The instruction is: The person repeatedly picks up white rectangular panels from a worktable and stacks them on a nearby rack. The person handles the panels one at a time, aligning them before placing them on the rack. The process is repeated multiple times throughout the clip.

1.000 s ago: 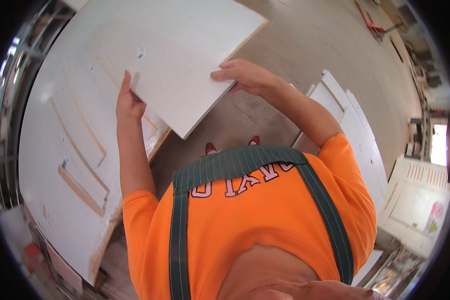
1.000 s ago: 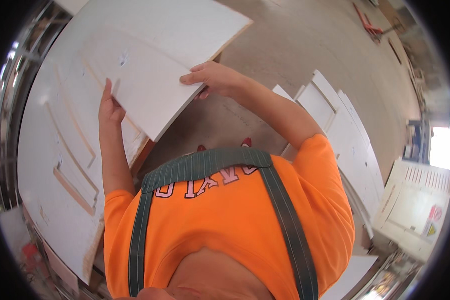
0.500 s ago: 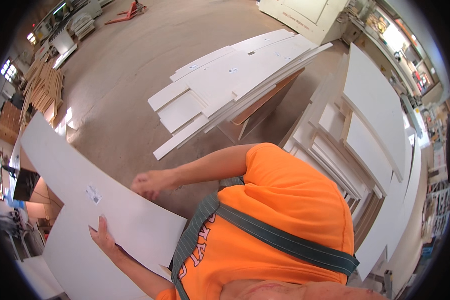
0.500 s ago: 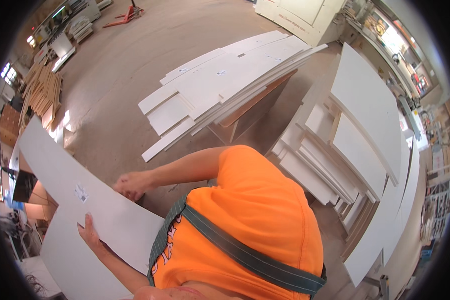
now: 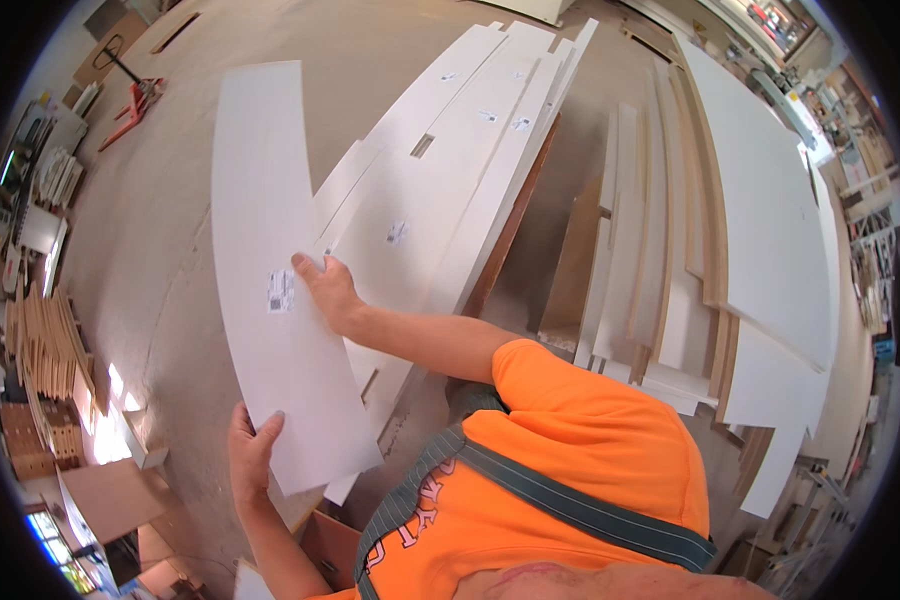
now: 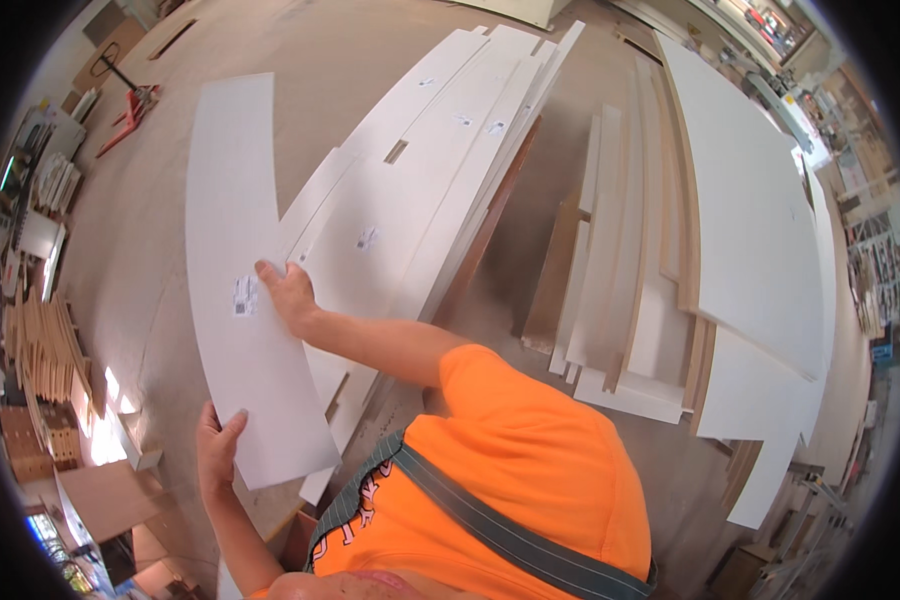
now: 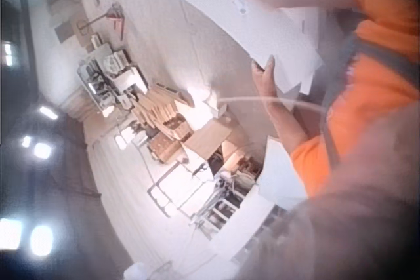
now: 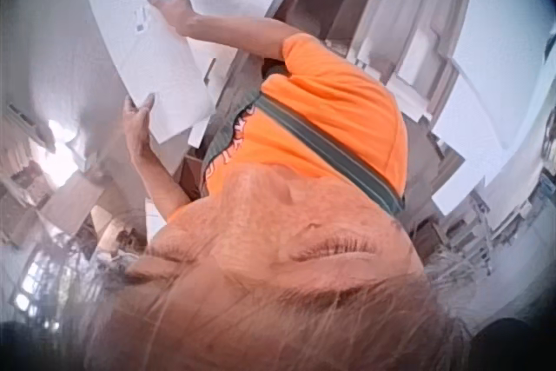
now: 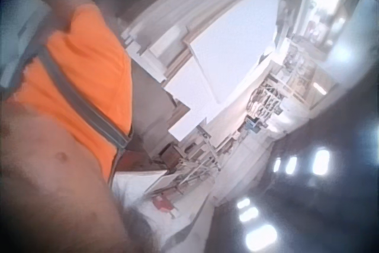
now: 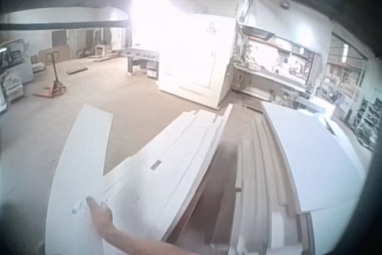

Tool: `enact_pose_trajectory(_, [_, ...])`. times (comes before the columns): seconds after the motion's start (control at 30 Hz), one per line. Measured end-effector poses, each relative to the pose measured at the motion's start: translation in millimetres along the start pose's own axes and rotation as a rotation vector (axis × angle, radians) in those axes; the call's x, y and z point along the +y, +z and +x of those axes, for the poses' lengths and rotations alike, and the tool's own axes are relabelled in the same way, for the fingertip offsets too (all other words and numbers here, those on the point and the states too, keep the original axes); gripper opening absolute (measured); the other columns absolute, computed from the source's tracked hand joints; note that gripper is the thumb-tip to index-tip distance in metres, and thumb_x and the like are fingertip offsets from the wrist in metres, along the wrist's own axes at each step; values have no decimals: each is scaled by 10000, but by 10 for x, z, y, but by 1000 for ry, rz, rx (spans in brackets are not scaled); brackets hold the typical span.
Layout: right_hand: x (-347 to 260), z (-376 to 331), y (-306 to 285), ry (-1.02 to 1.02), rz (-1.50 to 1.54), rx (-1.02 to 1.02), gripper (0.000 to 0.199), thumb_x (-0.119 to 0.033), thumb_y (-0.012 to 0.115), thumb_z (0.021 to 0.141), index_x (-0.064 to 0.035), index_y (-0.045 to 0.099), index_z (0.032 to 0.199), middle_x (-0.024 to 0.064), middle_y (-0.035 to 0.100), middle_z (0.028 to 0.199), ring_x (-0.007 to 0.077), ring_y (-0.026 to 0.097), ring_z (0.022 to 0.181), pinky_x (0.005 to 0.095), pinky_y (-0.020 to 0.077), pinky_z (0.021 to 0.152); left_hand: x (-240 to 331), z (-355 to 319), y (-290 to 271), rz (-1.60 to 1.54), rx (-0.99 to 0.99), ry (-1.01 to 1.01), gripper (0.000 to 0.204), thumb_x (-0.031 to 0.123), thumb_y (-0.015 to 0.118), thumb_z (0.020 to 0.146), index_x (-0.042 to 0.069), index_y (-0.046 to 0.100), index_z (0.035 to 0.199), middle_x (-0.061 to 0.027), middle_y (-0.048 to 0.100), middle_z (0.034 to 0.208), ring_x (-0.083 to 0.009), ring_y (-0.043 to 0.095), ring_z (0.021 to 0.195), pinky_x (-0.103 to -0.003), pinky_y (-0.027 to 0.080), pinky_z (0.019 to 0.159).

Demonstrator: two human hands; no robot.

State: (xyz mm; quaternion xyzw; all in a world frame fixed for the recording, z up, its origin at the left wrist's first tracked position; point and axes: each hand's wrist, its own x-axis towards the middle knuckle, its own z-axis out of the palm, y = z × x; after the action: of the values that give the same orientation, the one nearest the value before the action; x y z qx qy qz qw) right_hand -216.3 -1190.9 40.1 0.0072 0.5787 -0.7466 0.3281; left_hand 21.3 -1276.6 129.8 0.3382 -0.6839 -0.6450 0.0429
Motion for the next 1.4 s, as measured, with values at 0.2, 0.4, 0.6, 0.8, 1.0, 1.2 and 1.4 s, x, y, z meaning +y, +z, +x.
enact_pose_trajectory(0.2, [-494, 1973, -871, -20, -184, 547, 758, -515, 660, 871, 135, 500, 1225, 272, 612, 1167, 350, 608, 1075, 414, 488, 902, 202, 1807, 461, 76, -75, -121, 333, 202, 687, 873, 6, 586, 1122, -70, 655, 1001, -129, 636, 830, -278, 540, 699])
enact_pose_trajectory(0.4, [-937, 3136, -1859, 86, -198, 777, 660, -487, 651, 879, 113, 575, 1144, 283, 629, 1153, 394, 624, 1073, 448, 495, 900, 180, 3553, 1213, 15, -181, -115, 411, 242, 701, 867, -11, 578, 1167, -99, 656, 1052, -174, 645, 897, -323, 560, 695])
enact_pose_trajectory(0.6, [-1190, 4128, -2642, 90, -158, 905, 619, -472, 639, 885, 103, 608, 1112, 288, 625, 1167, 420, 622, 1077, 454, 496, 912, 192, 4830, 1922, -18, -277, 7, 365, 258, 707, 883, 9, 613, 1133, -62, 664, 1002, -140, 623, 869, -298, 511, 737])
enact_pose_trajectory(0.8, [-1367, 4634, -3278, 123, -340, 790, 592, -468, 618, 892, 70, 621, 1138, 271, 627, 1179, 377, 625, 1094, 426, 502, 921, 163, 5581, 2413, 106, -332, 19, 338, 311, 696, 885, 34, 644, 1071, -25, 655, 950, -108, 565, 804, -267, 446, 714])
enact_pose_trajectory(1.0, [-1523, 4456, -3303, -42, -1398, 500, 610, -515, 550, 901, 3, 591, 1222, 196, 635, 1198, 322, 640, 1070, 448, 518, 858, 160, 5998, 2496, 294, -337, 35, 362, 361, 658, 914, 55, 638, 1107, 16, 633, 938, -79, 514, 820, -258, 415, 757])
enact_pose_trajectory(1.2, [-1338, 4193, -2900, -439, -1811, 348, 611, -551, 528, 912, -141, 501, 1364, 133, 528, 1313, 331, 500, 1225, 505, 418, 970, 221, 6197, 2913, 327, -284, 87, 400, 352, 658, 907, -1, 631, 1094, -67, 655, 929, -160, 557, 829, -315, 459, 756])
enact_pose_trajectory(1.4, [-1080, 4030, -2777, -296, -1804, 147, 655, -611, 390, 950, -261, 345, 1502, 199, 303, 1537, 434, 291, 1394, 567, 282, 1062, 211, 5972, 3170, 1128, -99, 454, 399, 372, 670, 880, 28, 671, 1083, -162, 652, 1168, -348, 533, 1154, -512, 383, 947])
